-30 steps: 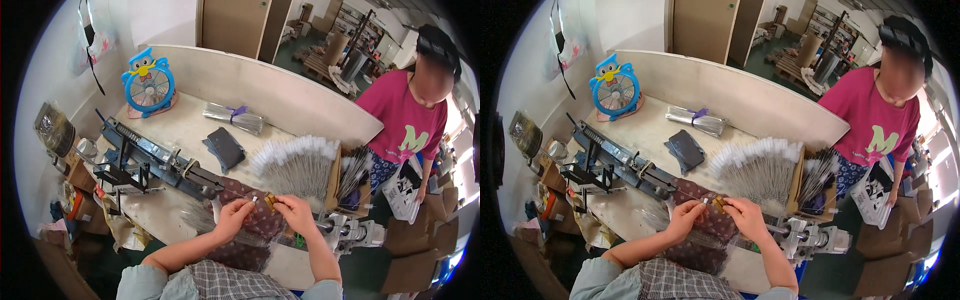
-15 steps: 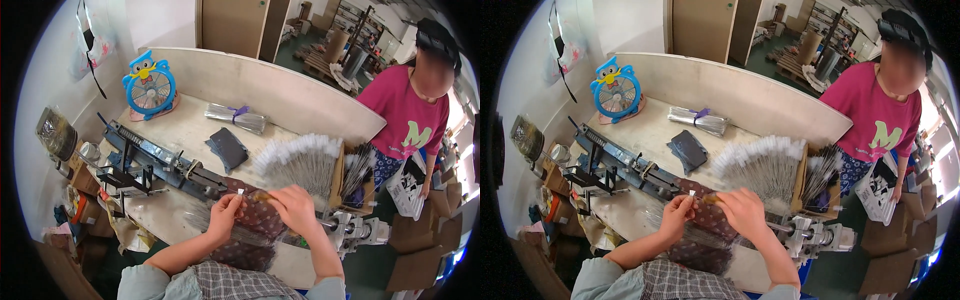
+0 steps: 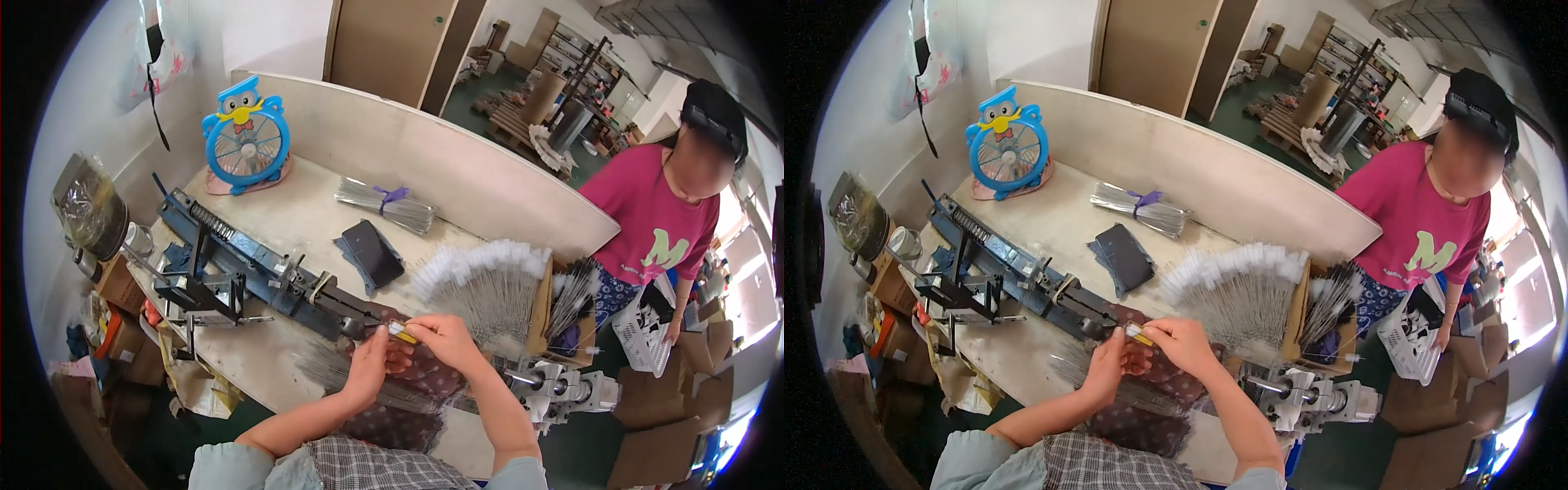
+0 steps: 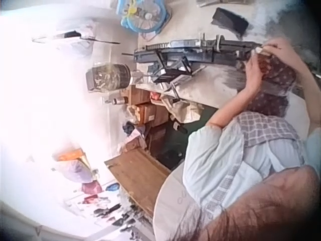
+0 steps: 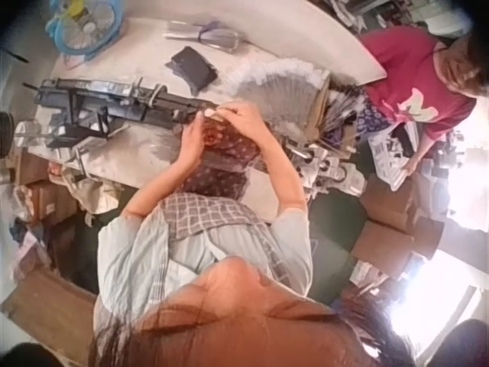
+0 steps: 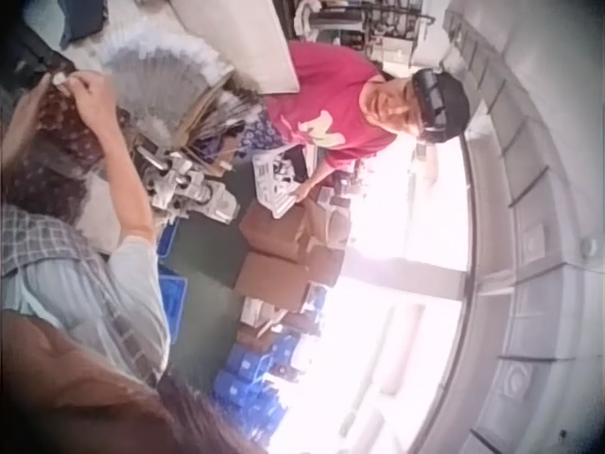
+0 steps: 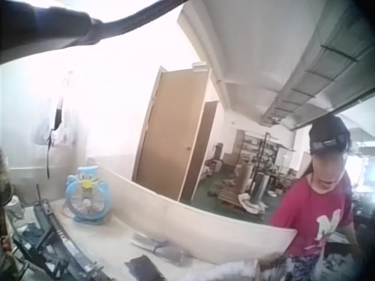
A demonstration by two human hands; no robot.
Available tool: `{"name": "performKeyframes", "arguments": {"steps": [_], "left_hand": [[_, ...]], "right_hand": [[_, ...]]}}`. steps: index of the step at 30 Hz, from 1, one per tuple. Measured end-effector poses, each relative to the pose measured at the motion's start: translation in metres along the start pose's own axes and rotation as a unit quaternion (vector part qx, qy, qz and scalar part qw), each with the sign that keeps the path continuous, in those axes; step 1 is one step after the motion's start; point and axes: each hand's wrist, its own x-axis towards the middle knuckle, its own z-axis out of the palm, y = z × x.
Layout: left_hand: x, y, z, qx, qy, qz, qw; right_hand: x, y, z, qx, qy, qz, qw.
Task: Assembling small industrial or cosmetic brushes using a manual alignment jig and adhesive.
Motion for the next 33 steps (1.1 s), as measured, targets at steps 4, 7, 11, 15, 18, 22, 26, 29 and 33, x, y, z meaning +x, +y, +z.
{"name": "performKeyframes", "arguments": {"steps": [4,7,11,15,18,22,26,29,33], "left_hand": [[0.006,0.001,0.005,-0.074,0.025,-0.020,0.997],[0.008,-0.008,0.007,-0.137,0.064,-0.006,0.988],[0.005,-0.008,0.010,-0.185,0.046,0.037,0.981],[0.008,-0.014,0.007,-0.167,0.035,0.032,0.985],[0.006,-0.014,0.009,-0.169,0.044,0.047,0.984],[0.006,-0.011,0.008,-0.169,0.041,0.049,0.983],[0.003,-0.007,0.015,-0.155,0.042,0.058,0.985],[0.002,-0.006,0.017,-0.150,0.043,0.061,0.986],[0.004,-0.012,0.008,-0.135,0.029,0.063,0.988]], "right_hand": [[-0.008,-0.004,0.006,-0.111,0.082,-0.085,0.987],[-0.014,-0.009,0.021,-0.231,0.170,-0.181,0.941],[-0.012,-0.004,0.040,-0.271,0.238,-0.198,0.912],[-0.018,0.001,0.032,-0.284,0.257,-0.217,0.898],[-0.024,-0.002,0.027,-0.267,0.248,-0.249,0.897],[-0.025,-0.001,0.030,-0.273,0.254,-0.249,0.894],[-0.029,0.005,0.021,-0.258,0.247,-0.252,0.899],[-0.030,0.006,0.017,-0.254,0.242,-0.255,0.901],[-0.028,0.000,0.027,-0.253,0.222,-0.244,0.909]]}}
